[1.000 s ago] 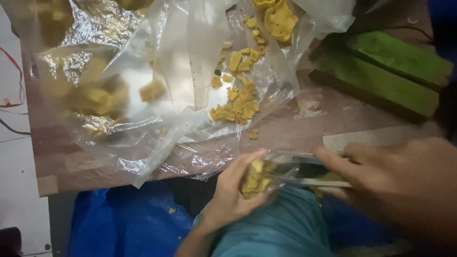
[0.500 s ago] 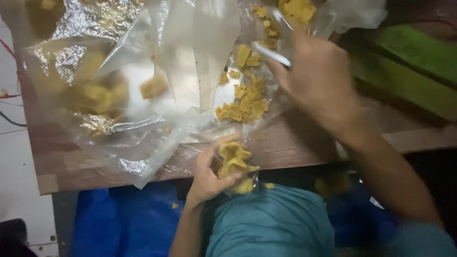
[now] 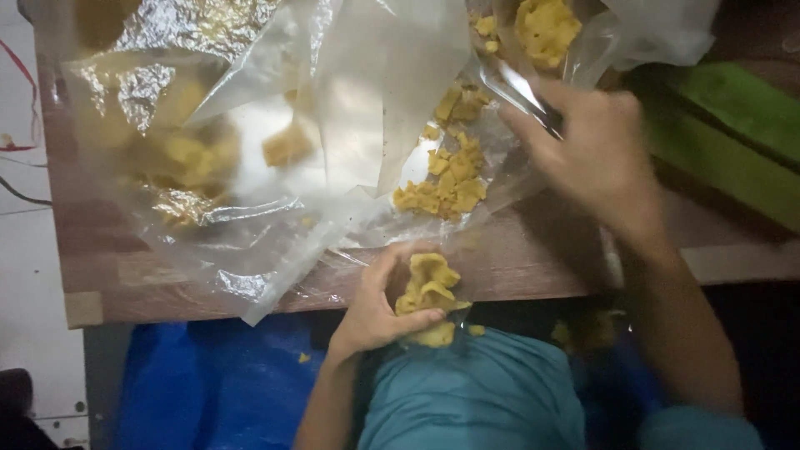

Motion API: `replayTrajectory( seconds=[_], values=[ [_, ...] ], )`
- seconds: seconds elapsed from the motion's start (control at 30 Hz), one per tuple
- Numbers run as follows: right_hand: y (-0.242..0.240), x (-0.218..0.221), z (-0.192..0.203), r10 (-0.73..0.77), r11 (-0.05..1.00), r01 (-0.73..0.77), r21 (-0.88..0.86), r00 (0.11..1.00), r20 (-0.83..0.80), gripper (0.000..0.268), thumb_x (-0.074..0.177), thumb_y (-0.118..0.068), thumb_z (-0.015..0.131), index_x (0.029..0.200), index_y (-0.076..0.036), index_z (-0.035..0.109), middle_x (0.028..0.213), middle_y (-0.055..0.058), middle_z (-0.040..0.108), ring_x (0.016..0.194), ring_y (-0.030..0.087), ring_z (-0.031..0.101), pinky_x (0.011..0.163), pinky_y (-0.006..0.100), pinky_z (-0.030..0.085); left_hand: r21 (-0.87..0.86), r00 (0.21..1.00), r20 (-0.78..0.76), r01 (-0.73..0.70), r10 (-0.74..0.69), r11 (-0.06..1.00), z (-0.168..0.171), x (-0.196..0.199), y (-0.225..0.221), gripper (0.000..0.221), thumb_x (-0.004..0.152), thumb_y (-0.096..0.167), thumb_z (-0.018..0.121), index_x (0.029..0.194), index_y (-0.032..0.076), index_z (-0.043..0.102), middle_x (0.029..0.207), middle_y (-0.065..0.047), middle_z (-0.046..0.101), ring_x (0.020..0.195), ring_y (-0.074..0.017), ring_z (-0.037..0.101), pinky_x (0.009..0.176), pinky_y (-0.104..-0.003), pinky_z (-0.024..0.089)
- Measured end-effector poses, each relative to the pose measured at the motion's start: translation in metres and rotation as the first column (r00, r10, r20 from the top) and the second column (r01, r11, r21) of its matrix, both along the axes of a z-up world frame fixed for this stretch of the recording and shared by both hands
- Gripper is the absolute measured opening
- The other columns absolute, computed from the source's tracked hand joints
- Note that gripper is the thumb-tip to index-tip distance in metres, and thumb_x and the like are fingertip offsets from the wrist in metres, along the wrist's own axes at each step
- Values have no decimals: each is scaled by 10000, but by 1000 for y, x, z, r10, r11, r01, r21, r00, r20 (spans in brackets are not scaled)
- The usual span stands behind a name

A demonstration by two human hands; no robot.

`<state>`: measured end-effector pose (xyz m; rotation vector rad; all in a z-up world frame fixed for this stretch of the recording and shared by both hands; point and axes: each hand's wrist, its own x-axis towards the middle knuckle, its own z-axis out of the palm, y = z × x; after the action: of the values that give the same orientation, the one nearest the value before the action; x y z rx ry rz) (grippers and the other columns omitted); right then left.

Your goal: Filling a small plastic bag with yellow food pieces using metal tongs.

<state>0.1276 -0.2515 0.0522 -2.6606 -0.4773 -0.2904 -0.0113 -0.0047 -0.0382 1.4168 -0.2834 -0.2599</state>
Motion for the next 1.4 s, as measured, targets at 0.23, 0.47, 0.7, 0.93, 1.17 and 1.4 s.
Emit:
replayTrajectory(
  seconds=[0.23, 0.47, 0.7, 0.93, 1.17, 1.4],
  values=[
    [-103, -45, 0, 61, 768, 443, 462, 668, -741, 422, 980, -93, 593, 1385, -5, 670, 692, 98, 530, 530, 151, 374, 433, 280, 276, -44, 977, -136, 156, -161, 987, 13, 9, 4, 752, 701, -1, 829, 1396, 37, 546, 1150, -105, 707, 1007, -190, 690, 939, -320, 570],
    [-178, -58, -9, 157, 739, 490, 463, 543, -825, 467, 937, -32, 521, 1367, 91, 658, 553, 102, 367, 434, 183, 257, 375, 342, 185, 232, 984, -12, 177, -179, 957, 17, 15, 4, 743, 621, 193, 907, 1305, 92, 637, 1110, -60, 775, 950, -176, 742, 935, -325, 584],
    [-109, -36, 30, -228, 972, 181, -150, 880, -417, 467, 1009, -271, 660, 1411, -37, 702, 672, 198, 656, 449, 285, 553, 412, 380, 418, 179, 977, -41, 213, -209, 960, 10, 15, 8, 742, 652, 161, 889, 1327, 33, 609, 1114, -84, 754, 949, -179, 719, 936, -318, 566],
    [-18, -3, 17, -10, 890, 90, -448, 984, 177, 629, 1011, -301, 794, 1523, 1, 586, 809, 100, 670, 494, 171, 564, 403, 247, 497, -23, 973, -105, 204, -205, 979, 4, 11, 6, 747, 681, 55, 873, 1363, -2, 576, 1090, -101, 743, 908, -163, 707, 885, -284, 575],
    [65, 65, -64, 52, 885, 68, -461, 969, 242, 769, 953, -434, 772, 1473, 52, 481, 856, 176, 730, 517, 233, 678, 450, 323, 577, 105, 982, -72, 184, -177, 977, 7, 12, 8, 771, 669, 76, 875, 1380, 18, 584, 1055, -78, 743, 879, -156, 680, 866, -275, 546],
    [42, 47, -29, 74, 994, -63, -90, 989, 129, 359, 1000, -182, 672, 1301, 13, 652, 867, 177, 735, 560, 267, 644, 536, 381, 552, 112, 989, -44, 148, -144, 983, 11, 12, 8, 722, 651, 84, 884, 1319, 13, 618, 1056, -72, 750, 888, -156, 691, 868, -281, 557]
  ],
)
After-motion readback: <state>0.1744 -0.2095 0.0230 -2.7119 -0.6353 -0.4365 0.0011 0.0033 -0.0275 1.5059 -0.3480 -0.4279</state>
